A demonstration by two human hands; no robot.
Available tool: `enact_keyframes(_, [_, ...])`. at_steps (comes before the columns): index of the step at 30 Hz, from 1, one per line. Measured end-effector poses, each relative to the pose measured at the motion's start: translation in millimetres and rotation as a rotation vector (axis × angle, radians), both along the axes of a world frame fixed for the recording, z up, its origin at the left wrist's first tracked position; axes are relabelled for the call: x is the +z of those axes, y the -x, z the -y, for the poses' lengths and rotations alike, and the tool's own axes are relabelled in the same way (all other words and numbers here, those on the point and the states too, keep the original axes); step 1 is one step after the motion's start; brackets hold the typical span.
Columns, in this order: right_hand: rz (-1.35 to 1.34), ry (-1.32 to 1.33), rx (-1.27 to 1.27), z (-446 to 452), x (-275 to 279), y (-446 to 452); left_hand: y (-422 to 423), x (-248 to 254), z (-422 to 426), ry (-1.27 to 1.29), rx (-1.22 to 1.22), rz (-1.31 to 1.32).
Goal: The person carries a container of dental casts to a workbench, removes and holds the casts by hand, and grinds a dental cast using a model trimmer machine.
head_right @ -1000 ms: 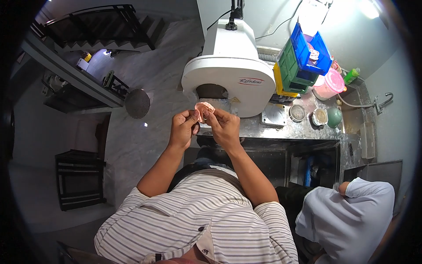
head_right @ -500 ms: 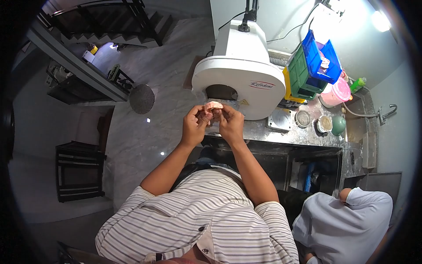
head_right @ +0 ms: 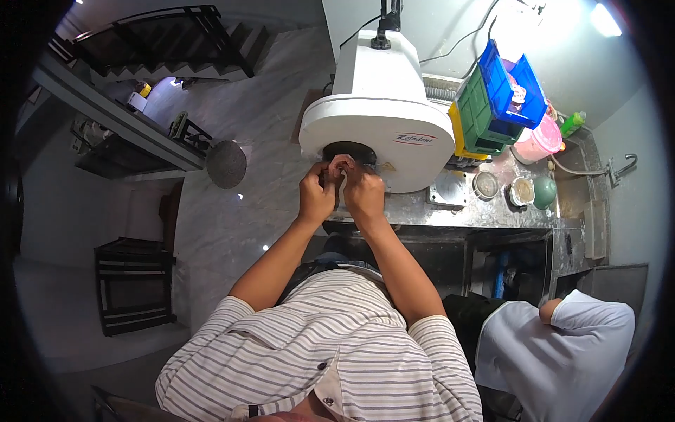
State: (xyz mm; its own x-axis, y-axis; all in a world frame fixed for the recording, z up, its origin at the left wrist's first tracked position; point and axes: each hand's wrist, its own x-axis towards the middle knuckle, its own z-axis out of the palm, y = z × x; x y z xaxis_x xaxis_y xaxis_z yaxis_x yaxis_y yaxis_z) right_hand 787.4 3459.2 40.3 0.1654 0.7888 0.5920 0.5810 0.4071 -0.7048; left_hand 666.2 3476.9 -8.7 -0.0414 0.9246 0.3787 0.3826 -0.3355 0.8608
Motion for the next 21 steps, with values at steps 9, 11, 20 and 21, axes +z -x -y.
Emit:
enact_keyframes(9, [0.121,0.099,-0.167,-15,-40,5,-6,12,-3,0.144,0.023,0.046])
enact_keyframes(11, [0.082,0.099,-0.159,-15,-40,5,-9,15,-3,0.174,0.078,0.047])
enact_keyframes(20, [-0.016,0.108,-0.158,-15,-39,5,-19,18,-3,0.169,0.192,-0.003])
enact_keyframes(21, [-0.019,0.086,-0.153,-15,-35,6,-19,18,-3,0.169,0.193,-0.003])
